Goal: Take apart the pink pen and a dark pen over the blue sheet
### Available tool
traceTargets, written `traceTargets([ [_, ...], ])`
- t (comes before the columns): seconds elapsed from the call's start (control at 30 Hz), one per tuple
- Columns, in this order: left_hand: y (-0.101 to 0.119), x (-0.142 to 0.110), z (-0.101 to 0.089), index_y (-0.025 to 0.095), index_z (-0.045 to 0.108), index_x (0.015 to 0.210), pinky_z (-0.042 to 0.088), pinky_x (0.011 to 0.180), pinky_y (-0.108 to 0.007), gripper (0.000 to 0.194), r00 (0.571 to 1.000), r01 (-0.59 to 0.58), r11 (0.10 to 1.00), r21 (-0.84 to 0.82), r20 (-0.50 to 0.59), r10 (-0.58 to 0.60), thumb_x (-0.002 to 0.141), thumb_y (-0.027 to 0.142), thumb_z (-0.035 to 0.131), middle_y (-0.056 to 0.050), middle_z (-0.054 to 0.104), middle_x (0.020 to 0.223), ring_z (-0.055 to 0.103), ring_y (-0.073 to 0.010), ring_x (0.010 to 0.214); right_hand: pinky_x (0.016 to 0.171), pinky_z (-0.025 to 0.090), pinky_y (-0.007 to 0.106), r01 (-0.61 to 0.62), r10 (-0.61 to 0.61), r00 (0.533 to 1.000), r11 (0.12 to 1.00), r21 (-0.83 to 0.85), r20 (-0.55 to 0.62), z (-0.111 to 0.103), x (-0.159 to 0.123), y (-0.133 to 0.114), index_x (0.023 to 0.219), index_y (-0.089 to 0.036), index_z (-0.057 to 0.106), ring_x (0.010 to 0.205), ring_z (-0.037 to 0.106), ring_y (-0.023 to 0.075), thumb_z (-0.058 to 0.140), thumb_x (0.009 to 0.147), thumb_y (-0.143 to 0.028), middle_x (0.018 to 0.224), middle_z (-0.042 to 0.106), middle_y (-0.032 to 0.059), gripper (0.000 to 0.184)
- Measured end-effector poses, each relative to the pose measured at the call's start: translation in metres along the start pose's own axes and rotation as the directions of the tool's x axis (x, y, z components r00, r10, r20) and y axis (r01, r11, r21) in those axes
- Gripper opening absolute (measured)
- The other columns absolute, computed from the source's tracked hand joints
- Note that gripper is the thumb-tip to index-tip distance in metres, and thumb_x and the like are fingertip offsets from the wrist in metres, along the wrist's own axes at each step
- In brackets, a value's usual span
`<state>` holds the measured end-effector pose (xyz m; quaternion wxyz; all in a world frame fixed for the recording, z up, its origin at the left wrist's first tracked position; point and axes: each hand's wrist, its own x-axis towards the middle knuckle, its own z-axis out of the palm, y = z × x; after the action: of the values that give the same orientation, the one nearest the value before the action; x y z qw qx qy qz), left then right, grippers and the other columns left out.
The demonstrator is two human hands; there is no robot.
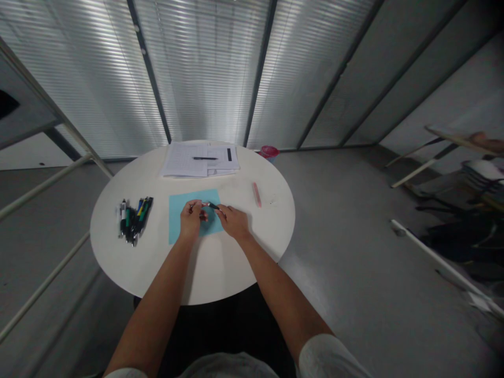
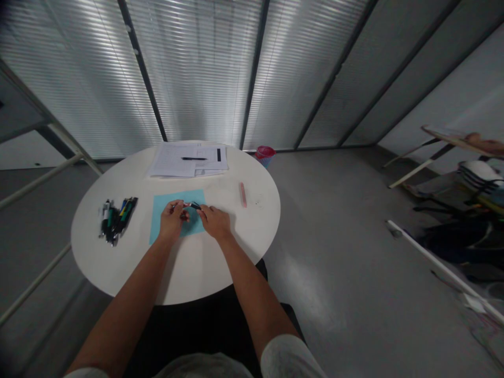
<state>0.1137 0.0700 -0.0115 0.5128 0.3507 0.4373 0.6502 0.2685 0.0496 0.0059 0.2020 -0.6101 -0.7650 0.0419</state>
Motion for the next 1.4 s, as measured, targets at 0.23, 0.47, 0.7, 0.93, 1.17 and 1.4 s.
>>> traceTargets([
  [0.23,0.001,-0.001,0.002,0.017,0.061,0.091,0.048,0.044,-0.024,0.031,1.0,0.0,0.999,0.044,-0.008,0.0,0.076,0.043,0.07,-0.004,0.068,0.089,0.055,-0.0088,0.052,0.068,0.038,0.025,0.022,-0.022,1.0,1.0,-0.022,-0.003,0.0,0.0,0.0,0.124,-0.033,0.061,0.087,0.066,0.0167,0.028,0.101,-0.053,0.101,0.072,0.0032,0.045],
  [0.47,0.002,-0.003,0.002,0.016,0.066,0.093,0.049,0.046,-0.025,0.035,0.999,0.016,0.995,0.094,0.032,-0.019,0.073,0.043,0.074,-0.003,0.066,0.076,0.055,-0.0101,0.052,0.071,0.039,0.024,0.005,-0.004,0.999,0.999,-0.033,0.041,-0.002,0.0,-0.003,0.125,-0.031,0.06,0.091,0.066,0.0171,0.025,0.101,-0.053,0.103,0.072,0.0048,0.048],
  [0.7,0.003,-0.003,0.001,0.017,0.07,0.098,0.048,0.046,-0.026,0.038,0.999,0.026,0.998,0.061,0.044,-0.029,0.07,0.042,0.076,-0.007,0.069,0.09,0.055,-0.0091,0.053,0.072,0.04,0.023,-0.02,0.026,0.997,0.997,-0.068,0.078,-0.006,0.0,-0.006,0.12,-0.028,0.061,0.092,0.067,0.0163,0.023,0.102,-0.053,0.105,0.072,0.0051,0.048],
  [0.93,0.003,-0.004,0.0,0.014,0.073,0.097,0.049,0.048,-0.026,0.038,0.996,0.044,0.993,0.108,0.068,-0.052,0.071,0.042,0.076,-0.001,0.06,0.062,0.054,-0.0107,0.051,0.069,0.038,0.023,0.001,0.002,0.999,0.998,-0.063,0.046,-0.004,-0.001,-0.005,0.113,-0.026,0.061,0.088,0.067,0.0169,0.023,0.102,-0.052,0.101,0.072,0.0047,0.047],
  [1.17,0.004,-0.005,-0.002,0.016,0.071,0.107,0.049,0.049,-0.027,0.043,0.988,0.075,0.996,0.046,0.131,-0.081,0.069,0.034,0.076,-0.009,0.071,0.091,0.056,-0.0092,0.051,0.064,0.035,0.024,-0.023,0.023,1.0,0.999,0.025,-0.02,0.004,0.001,0.0,0.104,-0.02,0.057,0.079,0.065,0.0163,0.024,0.104,-0.046,0.093,0.072,0.0053,0.042],
  [1.4,0.005,-0.006,-0.005,0.014,0.073,0.082,0.041,0.046,-0.024,0.022,0.985,0.081,0.996,-0.023,0.155,-0.076,0.063,0.024,0.072,-0.004,0.065,0.067,0.053,-0.0102,0.049,0.063,0.036,0.024,-0.095,0.138,0.981,0.957,0.275,-0.138,0.01,0.002,0.011,0.106,-0.017,0.048,0.071,0.063,0.0164,0.016,0.104,-0.037,0.081,0.068,0.005,0.038],
])
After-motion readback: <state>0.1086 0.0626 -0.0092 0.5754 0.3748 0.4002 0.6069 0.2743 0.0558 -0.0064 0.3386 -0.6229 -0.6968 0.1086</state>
